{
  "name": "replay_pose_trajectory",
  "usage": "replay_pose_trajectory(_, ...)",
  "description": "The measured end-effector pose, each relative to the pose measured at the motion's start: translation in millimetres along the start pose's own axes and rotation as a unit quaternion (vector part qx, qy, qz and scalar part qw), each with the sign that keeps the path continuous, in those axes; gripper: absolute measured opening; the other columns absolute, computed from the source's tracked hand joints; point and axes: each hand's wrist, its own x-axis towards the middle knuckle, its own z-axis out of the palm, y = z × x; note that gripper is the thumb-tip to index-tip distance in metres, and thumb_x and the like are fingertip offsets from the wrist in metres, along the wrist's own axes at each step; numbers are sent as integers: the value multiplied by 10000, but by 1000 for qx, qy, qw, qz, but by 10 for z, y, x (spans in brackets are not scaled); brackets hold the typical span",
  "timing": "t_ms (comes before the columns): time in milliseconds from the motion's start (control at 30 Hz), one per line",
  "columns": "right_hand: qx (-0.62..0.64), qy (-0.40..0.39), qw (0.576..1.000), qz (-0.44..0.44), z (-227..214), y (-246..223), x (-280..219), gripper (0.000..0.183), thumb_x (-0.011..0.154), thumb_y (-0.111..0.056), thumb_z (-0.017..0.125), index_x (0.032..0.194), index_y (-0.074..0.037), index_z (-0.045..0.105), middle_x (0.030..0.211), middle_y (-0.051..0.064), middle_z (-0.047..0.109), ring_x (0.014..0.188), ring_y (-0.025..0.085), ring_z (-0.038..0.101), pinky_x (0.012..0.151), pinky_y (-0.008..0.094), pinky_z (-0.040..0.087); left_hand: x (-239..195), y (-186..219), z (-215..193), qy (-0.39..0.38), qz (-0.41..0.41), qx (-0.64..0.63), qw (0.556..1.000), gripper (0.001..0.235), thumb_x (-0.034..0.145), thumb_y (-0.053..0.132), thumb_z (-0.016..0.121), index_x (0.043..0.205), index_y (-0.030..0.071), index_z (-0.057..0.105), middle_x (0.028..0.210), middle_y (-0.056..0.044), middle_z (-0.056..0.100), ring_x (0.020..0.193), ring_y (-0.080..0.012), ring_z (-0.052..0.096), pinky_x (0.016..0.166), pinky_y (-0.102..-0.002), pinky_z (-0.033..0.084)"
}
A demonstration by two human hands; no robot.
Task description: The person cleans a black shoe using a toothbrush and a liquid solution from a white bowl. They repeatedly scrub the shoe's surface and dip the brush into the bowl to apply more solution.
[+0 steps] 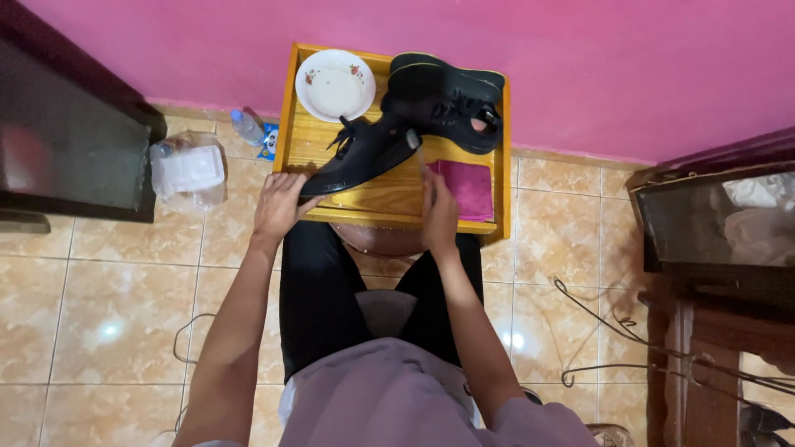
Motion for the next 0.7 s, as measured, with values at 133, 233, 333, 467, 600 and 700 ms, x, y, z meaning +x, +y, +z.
replay_pose_trajectory(133, -142, 19, 986, -82, 71, 192, 41, 190, 1079, -90, 509, 1200, -75, 654, 1018, 181, 753, 993, 365, 724, 896, 464, 555, -9, -30, 31, 8, 1, 12, 1000, 453, 844, 436, 810, 1127, 126, 644, 920, -42, 659, 920, -211, 663, 940, -337, 471)
replay_pose_trajectory(233, -161, -11, 984, -74, 150, 171, -280, 174, 1066, -98, 524, 1168, -55, 659, 1033, 252, 721, 1045, 441, 684, 868, 493, 549, -16, -20, 28, -8, 1, 8, 1000, 468, 814, 420, 826, 1124, 120, 645, 940, -47, 662, 927, -224, 662, 931, -350, 471)
replay_pose_trajectory(333, -168, -67, 979, -90, 170, 178, -469, 210, 1044, -145, 580, 1222, -124, 690, 1038, 160, 758, 1023, 363, 711, 867, 466, 565, -9, -18, 24, -13, -6, -6, 1000, 468, 811, 413, 831, 1118, 118, 637, 940, -44, 673, 938, -223, 668, 944, -354, 474)
replay_pose_trajectory(467, -120, -34, 988, -89, 79, 187, -375, 170, 1075, -129, 519, 1143, -91, 670, 1022, 187, 738, 1025, 381, 703, 876, 472, 553, -18, 8, 8, -8, 3, 4, 1000, 443, 843, 423, 820, 1097, 109, 638, 911, -50, 646, 906, -226, 657, 923, -343, 463)
replay_pose_trajectory(600, -95, -92, 987, -95, 321, 264, -741, 181, 1081, -187, 559, 1129, -106, 714, 1004, 82, 769, 1008, 277, 732, 893, 392, 578, 52, 59, -58, 6, -11, -7, 1000, 446, 805, 405, 850, 1054, 102, 636, 895, -53, 656, 896, -232, 662, 923, -358, 471)
replay_pose_trajectory(700, -54, -58, 993, -93, 276, 212, -679, 161, 1073, -115, 550, 1117, -98, 704, 1044, 43, 757, 1011, 203, 720, 947, 384, 570, -15, -23, 47, -3, 0, -2, 1000, 470, 797, 422, 849, 1074, 106, 638, 894, -56, 653, 894, -232, 660, 921, -359, 473)
